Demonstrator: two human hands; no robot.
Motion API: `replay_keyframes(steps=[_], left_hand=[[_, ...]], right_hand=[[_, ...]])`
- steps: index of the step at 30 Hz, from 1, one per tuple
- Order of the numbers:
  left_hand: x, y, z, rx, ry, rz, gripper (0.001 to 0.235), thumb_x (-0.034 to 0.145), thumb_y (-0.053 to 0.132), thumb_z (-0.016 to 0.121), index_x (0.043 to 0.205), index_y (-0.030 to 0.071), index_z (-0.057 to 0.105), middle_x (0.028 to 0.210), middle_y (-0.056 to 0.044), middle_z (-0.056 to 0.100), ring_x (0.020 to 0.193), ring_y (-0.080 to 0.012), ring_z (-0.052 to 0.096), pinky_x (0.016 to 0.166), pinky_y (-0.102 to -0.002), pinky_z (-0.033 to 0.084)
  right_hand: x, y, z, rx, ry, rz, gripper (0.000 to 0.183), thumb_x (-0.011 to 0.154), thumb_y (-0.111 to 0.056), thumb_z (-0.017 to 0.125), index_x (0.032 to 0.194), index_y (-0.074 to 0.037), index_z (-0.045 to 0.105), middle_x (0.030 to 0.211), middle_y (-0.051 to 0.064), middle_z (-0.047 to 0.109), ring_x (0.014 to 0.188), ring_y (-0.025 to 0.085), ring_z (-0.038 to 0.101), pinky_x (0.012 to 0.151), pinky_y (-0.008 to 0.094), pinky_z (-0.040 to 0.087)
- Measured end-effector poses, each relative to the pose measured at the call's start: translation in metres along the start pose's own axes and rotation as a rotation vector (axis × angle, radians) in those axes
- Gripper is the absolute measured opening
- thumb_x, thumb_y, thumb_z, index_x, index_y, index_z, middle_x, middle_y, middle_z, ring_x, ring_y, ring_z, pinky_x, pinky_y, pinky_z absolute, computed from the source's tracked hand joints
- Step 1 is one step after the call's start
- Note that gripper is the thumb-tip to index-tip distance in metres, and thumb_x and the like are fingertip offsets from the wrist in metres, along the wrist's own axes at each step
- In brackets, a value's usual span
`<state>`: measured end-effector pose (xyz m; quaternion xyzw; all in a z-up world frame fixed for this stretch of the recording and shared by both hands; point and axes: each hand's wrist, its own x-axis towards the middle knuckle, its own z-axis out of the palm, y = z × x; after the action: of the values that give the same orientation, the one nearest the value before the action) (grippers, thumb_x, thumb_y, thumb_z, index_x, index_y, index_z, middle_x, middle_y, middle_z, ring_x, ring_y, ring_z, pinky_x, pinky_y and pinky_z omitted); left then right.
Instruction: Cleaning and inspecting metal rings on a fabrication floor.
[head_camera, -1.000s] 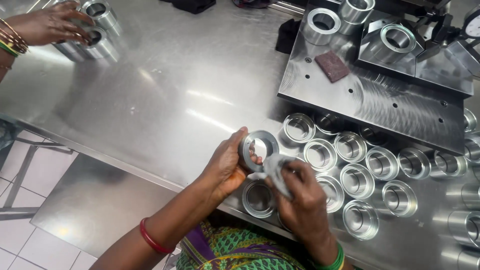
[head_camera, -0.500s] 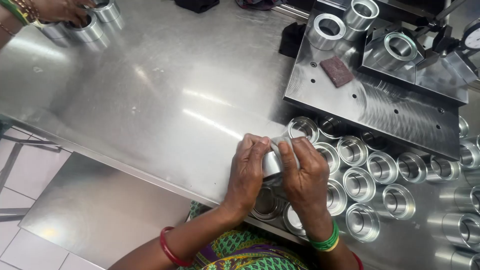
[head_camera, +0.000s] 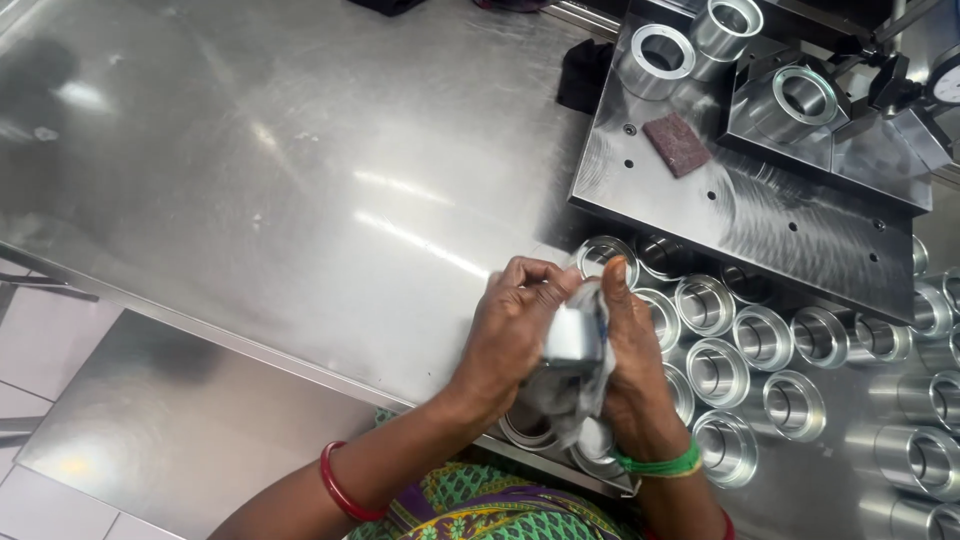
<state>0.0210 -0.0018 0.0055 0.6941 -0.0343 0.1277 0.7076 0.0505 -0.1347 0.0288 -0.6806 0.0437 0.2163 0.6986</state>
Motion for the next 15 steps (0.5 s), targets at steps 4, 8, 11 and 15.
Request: replay_keyframes(steps=[4,8,11,15], left_hand=[[0.009,0.019,0.003,-0.727,0.157,-0.759,0.040,0.094,0.041,0.059,0.108,0.003,0.059,0.101,-0.012,0.062,0.090,-0.0201,0.066,0.083,-0.042,0.060],[0.001,-0.019,0.018,-1.064,0.396,-0.901,0.047,0.098,0.043,0.060,0.111,-0.002,0.058,0.098,-0.010,0.057,0.084,-0.0167,0.062,0.091,-0.035,0.060],[-0.006,-0.039,0.026,-1.177,0.444,-0.823,0.044,0.102,0.042,0.062,0.111,-0.001,0.058,0.094,-0.007,0.053,0.080,-0.0148,0.055,0.088,-0.034,0.058],[-0.004,-0.009,0.028,-1.229,0.472,-0.793,0.037,0.102,0.034,0.057,0.113,-0.001,0.057,0.099,-0.008,0.059,0.088,-0.0140,0.058,0.091,-0.031,0.057]], right_hand=[[0.000,0.011,0.010,0.439,0.001,0.080,0.061,0.094,-0.063,0.055,0.105,-0.004,0.068,0.087,0.003,0.069,0.072,0.012,0.070,0.065,0.028,0.060],[-0.008,0.017,0.011,0.675,0.004,0.127,0.053,0.097,-0.057,0.055,0.108,-0.007,0.068,0.093,0.007,0.071,0.082,0.015,0.072,0.072,0.030,0.062],[-0.015,0.024,0.007,0.812,0.012,0.154,0.048,0.099,-0.053,0.055,0.110,-0.008,0.068,0.097,0.009,0.072,0.087,0.017,0.073,0.076,0.031,0.063],[-0.014,0.037,-0.004,0.895,0.006,0.161,0.045,0.100,-0.051,0.056,0.110,-0.008,0.069,0.097,0.010,0.073,0.088,0.018,0.074,0.076,0.032,0.064]])
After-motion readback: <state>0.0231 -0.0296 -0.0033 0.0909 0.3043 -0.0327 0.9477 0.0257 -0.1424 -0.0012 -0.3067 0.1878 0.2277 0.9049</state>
